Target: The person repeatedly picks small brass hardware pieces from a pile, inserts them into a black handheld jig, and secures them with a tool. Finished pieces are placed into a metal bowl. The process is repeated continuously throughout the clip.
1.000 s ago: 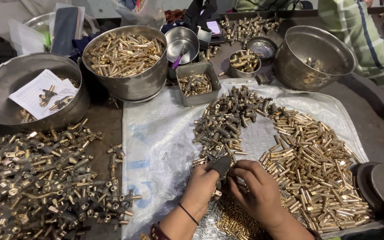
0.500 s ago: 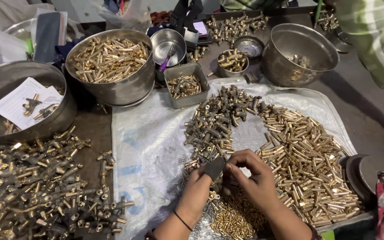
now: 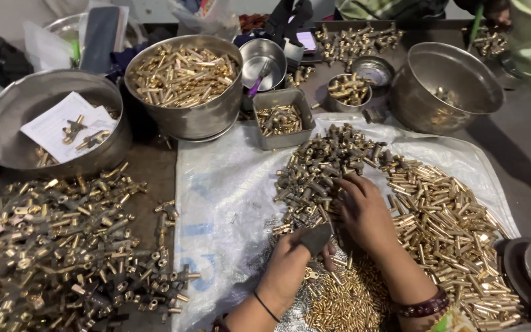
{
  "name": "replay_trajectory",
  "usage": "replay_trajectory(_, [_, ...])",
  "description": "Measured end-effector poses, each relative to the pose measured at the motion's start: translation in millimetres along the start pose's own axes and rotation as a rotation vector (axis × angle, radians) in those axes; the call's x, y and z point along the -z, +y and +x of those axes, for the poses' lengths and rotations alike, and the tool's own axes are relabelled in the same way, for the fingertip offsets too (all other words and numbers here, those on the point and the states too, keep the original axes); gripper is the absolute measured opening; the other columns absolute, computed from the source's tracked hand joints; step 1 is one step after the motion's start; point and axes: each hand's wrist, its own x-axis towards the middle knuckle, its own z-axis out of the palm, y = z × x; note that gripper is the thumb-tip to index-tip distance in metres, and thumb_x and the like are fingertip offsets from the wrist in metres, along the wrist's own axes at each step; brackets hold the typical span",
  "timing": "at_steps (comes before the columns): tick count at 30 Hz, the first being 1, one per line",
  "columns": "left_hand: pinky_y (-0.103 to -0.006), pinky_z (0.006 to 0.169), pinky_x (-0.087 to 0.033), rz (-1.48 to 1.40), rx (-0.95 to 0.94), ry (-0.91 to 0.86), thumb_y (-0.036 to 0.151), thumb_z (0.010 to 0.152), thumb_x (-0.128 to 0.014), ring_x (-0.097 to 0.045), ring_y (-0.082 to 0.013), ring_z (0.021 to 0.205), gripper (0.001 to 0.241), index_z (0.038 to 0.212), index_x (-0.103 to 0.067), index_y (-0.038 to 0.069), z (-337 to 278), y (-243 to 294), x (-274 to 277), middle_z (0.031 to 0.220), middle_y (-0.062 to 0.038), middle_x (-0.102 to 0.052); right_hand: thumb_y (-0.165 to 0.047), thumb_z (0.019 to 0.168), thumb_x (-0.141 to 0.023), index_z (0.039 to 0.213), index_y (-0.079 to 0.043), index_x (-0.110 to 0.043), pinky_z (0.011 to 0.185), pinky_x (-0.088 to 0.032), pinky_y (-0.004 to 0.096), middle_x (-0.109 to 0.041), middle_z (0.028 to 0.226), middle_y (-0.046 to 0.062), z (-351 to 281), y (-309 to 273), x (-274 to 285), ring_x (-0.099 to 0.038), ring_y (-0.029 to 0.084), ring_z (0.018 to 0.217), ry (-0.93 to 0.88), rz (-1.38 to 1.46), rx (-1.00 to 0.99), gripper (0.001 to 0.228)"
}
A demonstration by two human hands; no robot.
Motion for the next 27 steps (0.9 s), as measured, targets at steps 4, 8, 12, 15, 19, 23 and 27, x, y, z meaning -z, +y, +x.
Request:
replay_trajectory(4, [-0.0331, 0.076, -0.052, -0.021, 0.018, 0.02, 0.034, 0.104, -0.057, -0.068, -0.0177, 0.069, 0.042, 0.084, -0.072, 0.001, 0, 12, -4, 0.076, -0.007, -0.071, -0.022, 0.086, -0.074, 0.133, -0.013, -0.063, 0.102, -0.048, 0.044, -0.062, 0.132, 0.014, 2, 1, -1, -0.058, 0.036, 0.122, -0.035, 0.061, -0.039, 0.05])
replay_trajectory(8, [-0.0311, 0.077, -0.053, -0.011, 0.086, 0.07, 0.035, 0.097, -0.056, -0.069, -0.0155, 0.071, 0.036, 0.087, -0.076, 0.006, -1, 18, -5, 0.079, -0.004, -0.075, -0.028, 0.089, -0.075, 0.128, -0.016, -0.066, 0.1, -0.051, 0.042, -0.065, 0.128, 0.01, 8, -9, 0, -0.061, 0.032, 0.12, -0.057, 0.096, -0.186, 0.041])
replay_trajectory(12, [-0.0278, 0.079, -0.052, 0.122, 0.086, 0.059, 0.02, 0.091, -0.064, -0.069, -0.0123, 0.077, 0.021, 0.095, -0.079, 0.005, 2, 1, -1, 0.081, -0.004, -0.076, -0.024, 0.083, -0.079, 0.127, -0.014, -0.069, 0.097, -0.048, 0.047, -0.057, 0.13, 0.02, 18, -19, 5, -0.055, 0.039, 0.119, 0.094, -0.015, -0.028, 0.046])
replay_trajectory(15, [-0.0269, 0.074, -0.051, 0.168, 0.107, 0.067, 0.012, 0.088, -0.068, -0.067, -0.0111, 0.074, 0.017, 0.095, -0.08, 0.002, 4, -8, 0, 0.081, -0.004, -0.076, -0.02, 0.083, -0.079, 0.119, -0.01, -0.071, 0.102, -0.047, 0.048, -0.058, 0.132, 0.017, 16, -9, -4, -0.054, 0.04, 0.125, 0.133, -0.019, 0.013, 0.038])
replay_trajectory(19, [-0.0256, 0.07, -0.051, 0.168, 0.128, 0.072, 0.009, 0.088, -0.068, -0.067, -0.0102, 0.073, 0.017, 0.095, -0.08, 0.0, 7, -9, 3, 0.08, -0.004, -0.077, -0.018, 0.081, -0.08, 0.112, -0.007, -0.071, 0.104, -0.046, 0.047, -0.06, 0.13, 0.015, 16, -1, -8, -0.055, 0.039, 0.125, 0.165, 0.033, 0.031, 0.034])
replay_trajectory(23, [-0.0238, 0.066, -0.049, 0.188, 0.098, 0.081, 0.007, 0.087, -0.067, -0.065, -0.0088, 0.072, 0.017, 0.095, -0.08, 0.0, 5, -7, 4, 0.081, -0.003, -0.077, -0.012, 0.083, -0.077, 0.111, -0.006, -0.071, 0.103, -0.048, 0.045, -0.067, 0.119, 0.013, 16, 2, -4, -0.059, 0.036, 0.119, 0.17, 0.055, 0.081, 0.029])
replay_trajectory(27, [-0.0238, 0.058, -0.046, 0.2, 0.111, 0.095, 0.007, 0.087, -0.064, -0.062, -0.0088, 0.068, 0.023, 0.103, -0.079, 0.002, 4, -4, 2, 0.081, -0.004, -0.077, -0.009, 0.083, -0.079, 0.106, -0.007, -0.074, 0.088, -0.053, 0.04, -0.072, 0.106, 0.013, 15, 13, -6, -0.067, 0.033, 0.103, 0.23, 0.141, -0.176, 0.023])
